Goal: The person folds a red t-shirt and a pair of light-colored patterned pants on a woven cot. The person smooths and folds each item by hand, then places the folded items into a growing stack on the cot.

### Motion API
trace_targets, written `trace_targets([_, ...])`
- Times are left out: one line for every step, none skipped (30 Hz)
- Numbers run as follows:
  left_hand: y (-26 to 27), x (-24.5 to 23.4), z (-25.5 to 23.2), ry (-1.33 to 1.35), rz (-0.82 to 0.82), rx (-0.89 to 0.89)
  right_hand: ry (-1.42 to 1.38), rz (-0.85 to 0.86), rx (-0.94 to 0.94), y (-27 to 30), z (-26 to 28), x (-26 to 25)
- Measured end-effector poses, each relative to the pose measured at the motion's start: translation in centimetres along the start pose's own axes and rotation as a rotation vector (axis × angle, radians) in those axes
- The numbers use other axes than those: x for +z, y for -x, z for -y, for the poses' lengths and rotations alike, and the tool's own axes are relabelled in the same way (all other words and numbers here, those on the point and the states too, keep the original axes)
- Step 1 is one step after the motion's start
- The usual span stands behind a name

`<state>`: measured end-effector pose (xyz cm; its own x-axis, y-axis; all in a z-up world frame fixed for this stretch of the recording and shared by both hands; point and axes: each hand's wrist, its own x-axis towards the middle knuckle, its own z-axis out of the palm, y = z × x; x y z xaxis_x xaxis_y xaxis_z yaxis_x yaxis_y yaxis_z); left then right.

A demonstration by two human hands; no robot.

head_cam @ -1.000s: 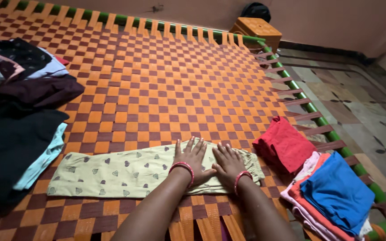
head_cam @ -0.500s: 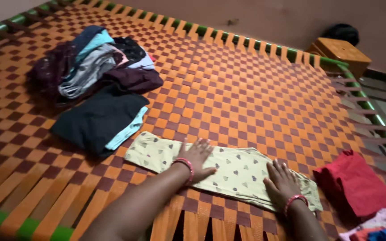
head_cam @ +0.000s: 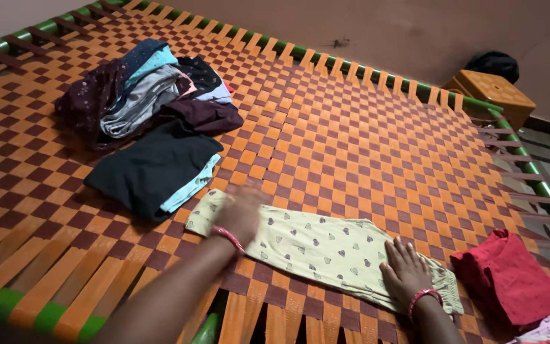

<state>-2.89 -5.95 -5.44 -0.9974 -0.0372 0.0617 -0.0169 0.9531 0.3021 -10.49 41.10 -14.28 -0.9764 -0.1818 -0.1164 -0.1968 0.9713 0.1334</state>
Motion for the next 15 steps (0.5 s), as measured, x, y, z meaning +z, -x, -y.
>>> trace_targets([0.7, 0.0, -2.0, 0.287, 0.023, 0.014, 0.005, 0.026, 0.014, -0.1, 0.1, -0.1])
trace_targets([1.0, -0.2, -4.4, 0.073, 0.138, 0.166, -0.004, -0.004, -0.004, -0.1, 0.0, -0.1])
trace_targets([1.5, -0.6, -6.2, -0.143, 0.256, 0.313, -0.013, -0.034, -0.022, -0.1, 0.0, -0.1])
trace_targets([2.1, -1.2, -7.1, -0.159, 0.343, 0.308, -0.019, -0.061, -0.039, 0.0, -0.3, -0.1])
trace_targets([2.7, -1.6, -7.9, -0.175, 0.430, 0.303, -0.017, -0.062, -0.033, 0.2, -0.3, 0.0])
trace_targets([3.0, -2.1, -8.3, -0.191, 0.514, 0.293, -0.015, -0.065, -0.031, 0.2, -0.2, 0.0])
trace_targets([3.0, -2.7, -8.2, -0.180, 0.497, 0.261, -0.012, -0.067, -0.029, 0.2, -0.2, 0.0])
trace_targets([2.9, -3.4, -7.7, -0.172, 0.481, 0.227, -0.015, -0.049, -0.020, 0.1, -0.1, -0.1])
trace_targets([2.7, -3.9, -7.0, -0.163, 0.465, 0.194, -0.018, -0.032, -0.011, 0.0, -0.2, -0.2])
trace_targets([2.4, -4.6, -6.1, -0.195, 0.466, 0.115, -0.022, -0.014, -0.001, 0.0, -0.2, -0.2])
trace_targets([2.1, -5.2, -4.9, -0.226, 0.465, 0.037, -0.019, -0.011, -0.003, 0.1, -0.1, -0.1])
trace_targets([1.8, -5.7, -3.8, -0.249, 0.459, -0.029, -0.014, -0.011, -0.005, 0.1, -0.1, -0.1])
trace_targets([1.4, -6.0, -2.6, -0.272, 0.453, -0.096, -0.008, -0.012, -0.008, 0.1, -0.1, -0.2])
trace_targets([0.9, -6.2, -1.3, -0.292, 0.439, -0.148, -0.007, -0.018, -0.013, 0.1, -0.1, -0.2])
trace_targets([0.7, -6.2, 0.0, -0.313, 0.425, -0.200, -0.005, -0.023, -0.018, 0.1, -0.1, -0.2])
